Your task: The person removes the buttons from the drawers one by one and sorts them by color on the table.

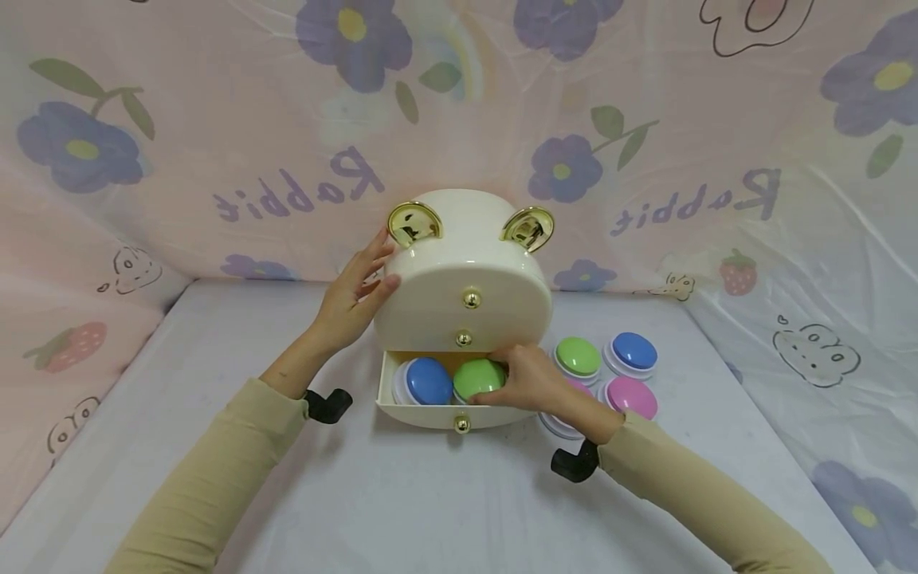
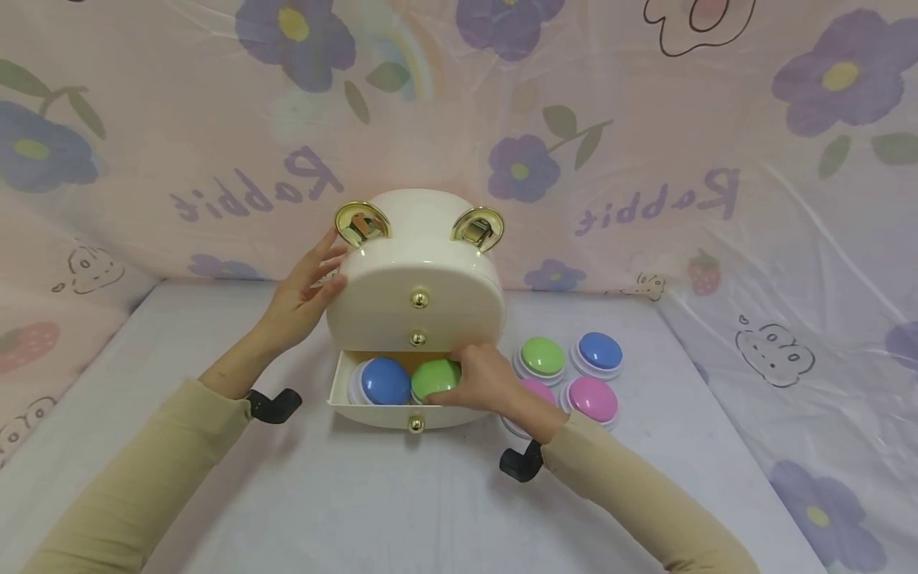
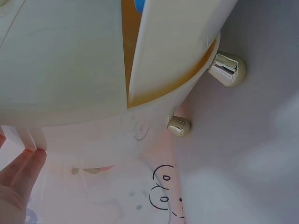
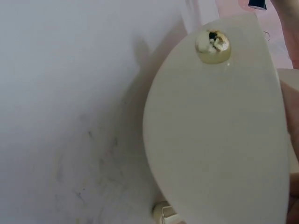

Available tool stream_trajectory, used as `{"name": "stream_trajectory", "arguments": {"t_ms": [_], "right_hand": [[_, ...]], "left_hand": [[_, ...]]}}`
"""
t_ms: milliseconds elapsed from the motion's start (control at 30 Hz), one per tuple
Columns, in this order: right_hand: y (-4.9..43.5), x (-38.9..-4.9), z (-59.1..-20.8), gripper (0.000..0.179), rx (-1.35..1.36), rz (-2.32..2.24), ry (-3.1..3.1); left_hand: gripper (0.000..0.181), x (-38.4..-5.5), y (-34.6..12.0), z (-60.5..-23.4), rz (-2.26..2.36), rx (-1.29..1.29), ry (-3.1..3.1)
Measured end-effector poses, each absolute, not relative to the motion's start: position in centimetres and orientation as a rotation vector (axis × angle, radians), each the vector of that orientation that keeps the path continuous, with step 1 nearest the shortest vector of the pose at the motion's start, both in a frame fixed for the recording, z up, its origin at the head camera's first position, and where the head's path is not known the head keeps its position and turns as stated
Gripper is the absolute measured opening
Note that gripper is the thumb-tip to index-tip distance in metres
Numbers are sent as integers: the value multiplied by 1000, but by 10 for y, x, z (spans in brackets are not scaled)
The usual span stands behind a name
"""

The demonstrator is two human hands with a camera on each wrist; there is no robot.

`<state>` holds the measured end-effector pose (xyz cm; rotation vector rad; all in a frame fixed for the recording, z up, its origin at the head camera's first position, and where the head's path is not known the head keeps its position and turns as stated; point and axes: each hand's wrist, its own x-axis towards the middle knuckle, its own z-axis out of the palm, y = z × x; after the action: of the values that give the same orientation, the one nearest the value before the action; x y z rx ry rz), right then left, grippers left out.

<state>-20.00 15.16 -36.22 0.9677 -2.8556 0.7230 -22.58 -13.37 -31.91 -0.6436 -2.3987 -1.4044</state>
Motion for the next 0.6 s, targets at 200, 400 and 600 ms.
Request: {"name": "stream_trajectory", "arguments": {"t_ms": [200,400,600], "right_hand": [[156,-197,-363,47,926,850,-2836],[161,-194,-370,53,916,905,-2772],[165,-193,-375,58,917,941,-2705]], "left_hand": [[63,-226,-134,-319,-1395,-654,-2389],[62,-226,-134,-320,-1396,-660,-2378],[62,-226,-134,-320,-1400,-647,-2387]]}}
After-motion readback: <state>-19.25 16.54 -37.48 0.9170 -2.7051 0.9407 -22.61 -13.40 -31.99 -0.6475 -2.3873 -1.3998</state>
